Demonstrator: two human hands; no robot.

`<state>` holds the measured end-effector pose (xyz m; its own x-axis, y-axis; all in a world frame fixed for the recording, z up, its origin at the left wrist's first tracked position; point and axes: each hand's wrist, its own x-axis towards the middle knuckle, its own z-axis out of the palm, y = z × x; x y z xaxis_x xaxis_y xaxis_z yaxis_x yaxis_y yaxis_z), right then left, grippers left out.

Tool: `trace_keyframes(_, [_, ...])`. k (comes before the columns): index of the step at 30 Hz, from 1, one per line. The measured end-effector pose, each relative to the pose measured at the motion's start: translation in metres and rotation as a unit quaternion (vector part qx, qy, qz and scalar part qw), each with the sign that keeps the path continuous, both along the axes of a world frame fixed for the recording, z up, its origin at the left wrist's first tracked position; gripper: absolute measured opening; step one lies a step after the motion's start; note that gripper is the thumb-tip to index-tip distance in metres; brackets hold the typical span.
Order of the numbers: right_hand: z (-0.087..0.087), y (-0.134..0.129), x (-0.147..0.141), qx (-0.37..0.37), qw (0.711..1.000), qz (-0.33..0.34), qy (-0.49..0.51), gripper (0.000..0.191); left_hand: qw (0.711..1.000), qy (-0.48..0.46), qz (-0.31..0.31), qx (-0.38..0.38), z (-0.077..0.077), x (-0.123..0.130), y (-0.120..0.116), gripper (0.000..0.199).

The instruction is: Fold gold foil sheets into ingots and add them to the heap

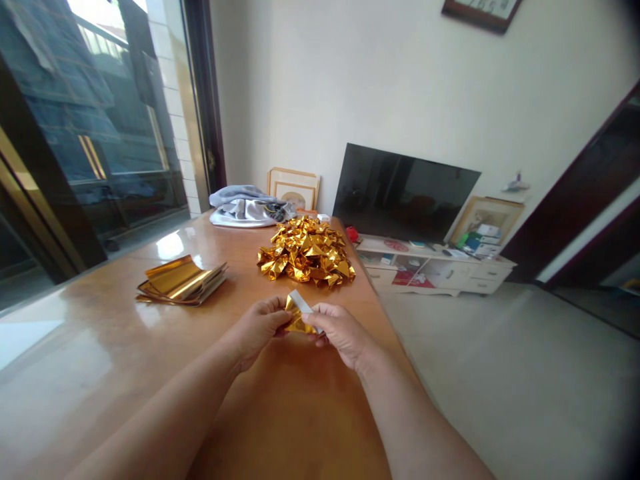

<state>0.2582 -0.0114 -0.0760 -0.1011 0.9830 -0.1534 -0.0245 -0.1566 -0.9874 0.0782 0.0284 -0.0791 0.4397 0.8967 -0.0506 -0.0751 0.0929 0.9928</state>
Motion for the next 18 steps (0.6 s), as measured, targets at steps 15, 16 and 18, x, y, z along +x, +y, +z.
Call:
trace_keyframes(15, [-0.01, 0.008, 0.005, 0.039, 0.997, -0.05, -0.051, 0.009, 0.991, 0.121, -0.049, 0.03, 0.0, -0.003, -0.001, 0.04])
trace_keyframes(16, [-0.01, 0.008, 0.006, 0.037, 0.996, -0.058, -0.054, 0.008, 0.991, 0.121, -0.04, 0.027, 0.001, -0.003, 0.0, 0.041])
trace_keyframes(18, [-0.011, 0.009, 0.008, 0.032, 0.995, -0.077, -0.056, 0.006, 0.993, 0.114, -0.036, 0.014, 0.005, -0.004, 0.0, 0.037])
